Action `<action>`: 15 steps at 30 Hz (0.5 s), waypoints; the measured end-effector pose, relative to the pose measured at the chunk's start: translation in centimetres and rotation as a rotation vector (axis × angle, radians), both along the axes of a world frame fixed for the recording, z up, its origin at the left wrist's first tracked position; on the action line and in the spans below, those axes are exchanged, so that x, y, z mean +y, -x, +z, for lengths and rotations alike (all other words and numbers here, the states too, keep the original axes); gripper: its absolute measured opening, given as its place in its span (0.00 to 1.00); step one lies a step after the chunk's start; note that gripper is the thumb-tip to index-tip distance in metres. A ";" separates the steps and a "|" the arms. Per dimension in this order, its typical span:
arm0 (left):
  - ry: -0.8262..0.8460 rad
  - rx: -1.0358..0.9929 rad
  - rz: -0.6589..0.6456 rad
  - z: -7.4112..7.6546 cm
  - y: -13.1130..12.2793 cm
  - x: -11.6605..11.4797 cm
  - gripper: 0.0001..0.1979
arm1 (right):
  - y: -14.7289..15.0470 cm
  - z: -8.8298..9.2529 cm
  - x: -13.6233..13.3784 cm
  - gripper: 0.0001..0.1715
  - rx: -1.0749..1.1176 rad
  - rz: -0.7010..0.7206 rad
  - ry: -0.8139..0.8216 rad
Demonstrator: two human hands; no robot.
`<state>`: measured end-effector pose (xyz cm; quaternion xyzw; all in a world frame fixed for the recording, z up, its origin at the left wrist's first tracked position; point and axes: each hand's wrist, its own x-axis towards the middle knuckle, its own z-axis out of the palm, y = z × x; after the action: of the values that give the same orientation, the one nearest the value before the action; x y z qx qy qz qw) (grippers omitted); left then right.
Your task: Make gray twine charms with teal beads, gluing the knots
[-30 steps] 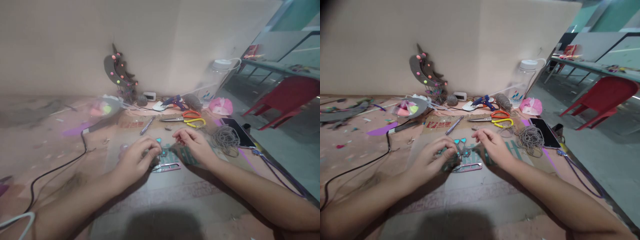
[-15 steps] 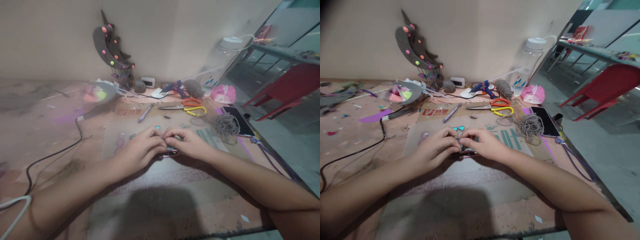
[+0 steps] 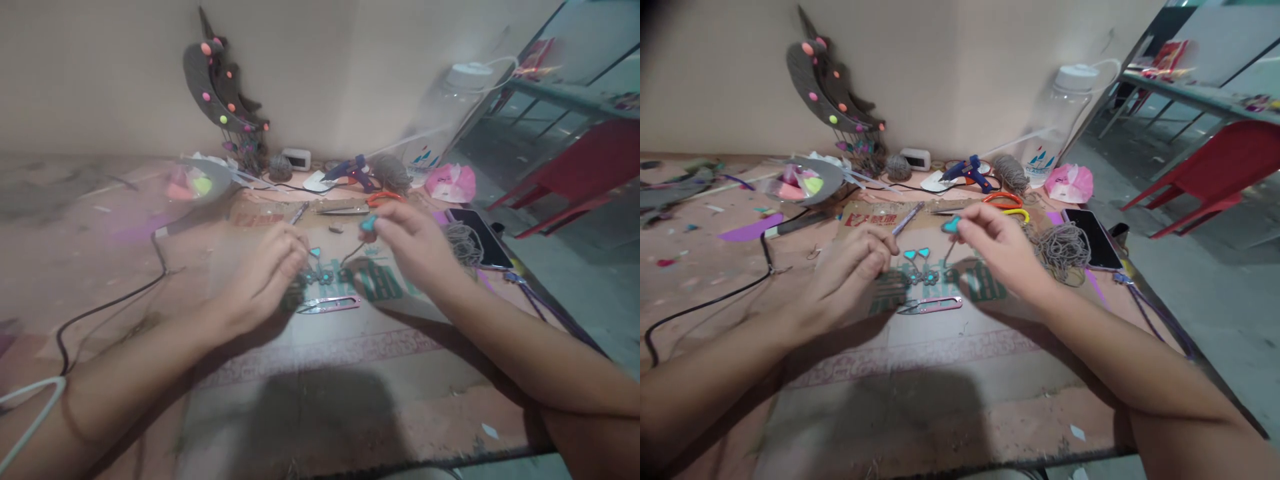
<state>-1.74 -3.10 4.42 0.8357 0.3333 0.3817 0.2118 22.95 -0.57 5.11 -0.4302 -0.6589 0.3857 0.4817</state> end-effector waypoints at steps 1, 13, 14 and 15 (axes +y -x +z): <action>0.009 -0.002 0.031 0.3 0.2 0.2 0.12 | -0.4 0.8 -0.1 0.04 0.052 -0.030 -0.052; -0.134 0.538 0.374 -1.4 3.1 4.3 0.21 | -2.4 -0.5 1.1 0.09 0.175 -0.010 -0.013; -0.133 0.556 0.345 -1.7 3.0 4.3 0.19 | -2.4 -2.3 2.0 0.10 0.165 -0.016 0.044; -0.116 0.565 0.305 -2.0 2.9 4.2 0.16 | -2.3 -3.9 2.8 0.10 0.160 -0.028 0.100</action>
<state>-4.66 1.08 2.42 0.8597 0.4780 0.1801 0.0035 25.29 2.19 1.21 -0.4305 -0.5922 0.4446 0.5161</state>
